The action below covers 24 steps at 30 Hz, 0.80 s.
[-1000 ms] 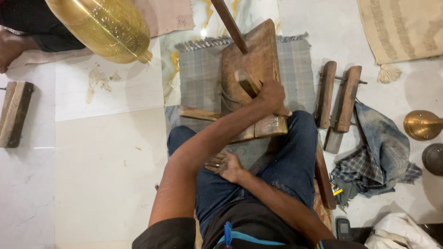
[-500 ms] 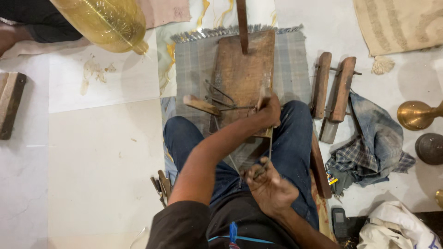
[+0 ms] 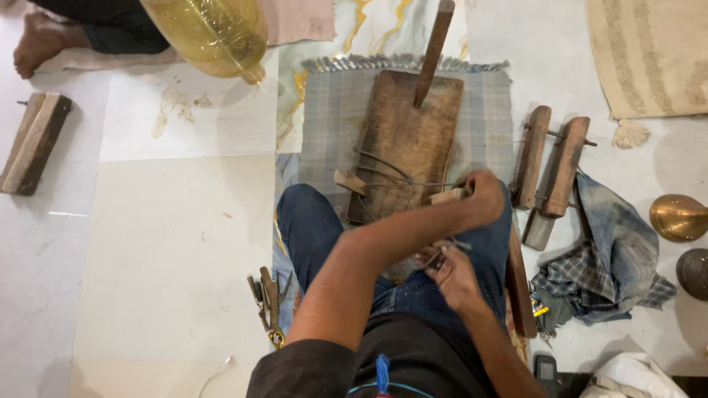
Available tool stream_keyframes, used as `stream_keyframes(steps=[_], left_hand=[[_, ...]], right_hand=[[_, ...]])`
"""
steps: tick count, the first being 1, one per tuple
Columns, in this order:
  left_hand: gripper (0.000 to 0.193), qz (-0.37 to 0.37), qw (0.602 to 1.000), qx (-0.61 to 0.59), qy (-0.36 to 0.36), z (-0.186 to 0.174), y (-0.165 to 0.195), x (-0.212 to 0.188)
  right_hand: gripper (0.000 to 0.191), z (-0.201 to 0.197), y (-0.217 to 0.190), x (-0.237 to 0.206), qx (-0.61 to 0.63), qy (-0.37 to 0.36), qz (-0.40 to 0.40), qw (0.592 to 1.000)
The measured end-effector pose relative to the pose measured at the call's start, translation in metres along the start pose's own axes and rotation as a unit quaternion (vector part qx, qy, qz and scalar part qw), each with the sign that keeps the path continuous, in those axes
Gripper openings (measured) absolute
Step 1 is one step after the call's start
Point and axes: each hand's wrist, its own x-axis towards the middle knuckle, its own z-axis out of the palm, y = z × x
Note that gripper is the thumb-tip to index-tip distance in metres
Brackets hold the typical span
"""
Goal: The person sits on the floor with a wooden board across their lap, holds a chisel against a brass vase, and strikes the chisel with a wooden mallet to carve decorative patterns into the metal. They reposition the vase on the board between passes, mark the surface with a marker, and continue chiseling around the vase body.
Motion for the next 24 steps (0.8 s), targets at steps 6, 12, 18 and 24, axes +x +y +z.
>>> stream_keyframes(steps=[6, 12, 18, 24], left_hand=[[0.015, 0.058, 0.955, -0.289, 0.033, -0.042, -0.156, -0.016], [0.039, -0.023, 0.776, -0.511, 0.37, 0.042, -0.266, -0.116], [0.059, -0.033, 0.461, -0.847, 0.262, 0.115, -0.219, -0.18], [0.051, -0.088, 0.345, -0.847, 0.396, 0.12, -0.201, -0.163]], right_hand=[[0.034, 0.005, -0.045, 0.013, -0.562, 0.138, -0.193, 0.793], [0.072, 0.031, -0.048, 0.026, -0.234, -0.038, -0.43, 0.871], [0.02, 0.073, -0.037, 0.088, -0.226, 0.026, -0.541, 0.81], [0.013, 0.097, -0.045, 0.11, -0.07, 0.165, -0.419, 0.89]])
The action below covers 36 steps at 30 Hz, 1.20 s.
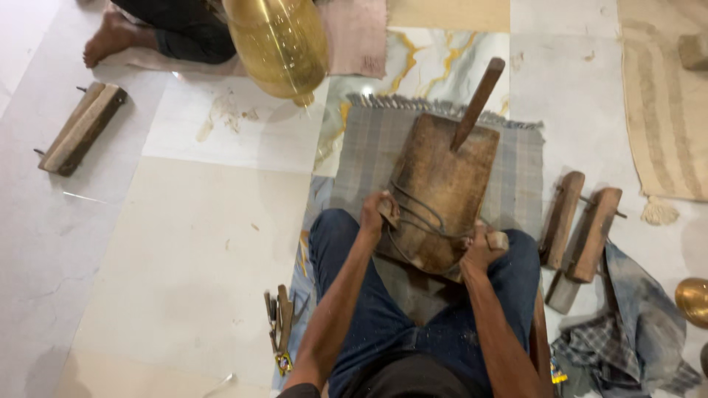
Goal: The person sits on the floor with a wooden board across their lap, holds a chisel against a brass vase, and strikes the chisel with a wooden mallet to carve decorative patterns into the metal. They reposition the vase on the board between passes, mark the surface with a marker, and continue chiseling around the vase body.
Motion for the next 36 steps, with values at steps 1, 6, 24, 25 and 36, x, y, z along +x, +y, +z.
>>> stream_keyframes(steps=[1, 6, 24, 25, 36], left_hand=[[0.049, 0.003, 1.0, 0.002, 0.011, 0.003, -0.005, -0.001], [0.05, -0.067, 0.995, -0.006, 0.074, 0.013, -0.031, -0.018], [0.045, -0.072, 0.993, -0.044, 0.079, 0.028, -0.019, 0.027], [0.045, -0.063, 0.993, -0.05, 0.083, 0.028, -0.017, 0.021], [0.047, -0.01, 0.995, -0.07, 0.07, 0.003, -0.03, -0.031]], right_hand=[[0.02, -0.003, -0.002, 0.004, 0.014, -0.018, -0.019, 1.0], [0.036, -0.026, 0.001, 0.02, 0.049, -0.081, -0.071, 0.993], [0.043, -0.016, 0.003, 0.067, 0.118, -0.038, -0.029, 0.992], [0.038, -0.018, 0.003, 0.065, 0.14, -0.018, 0.022, 0.99], [0.037, -0.023, 0.013, 0.027, 0.103, -0.185, -0.044, 0.976]])
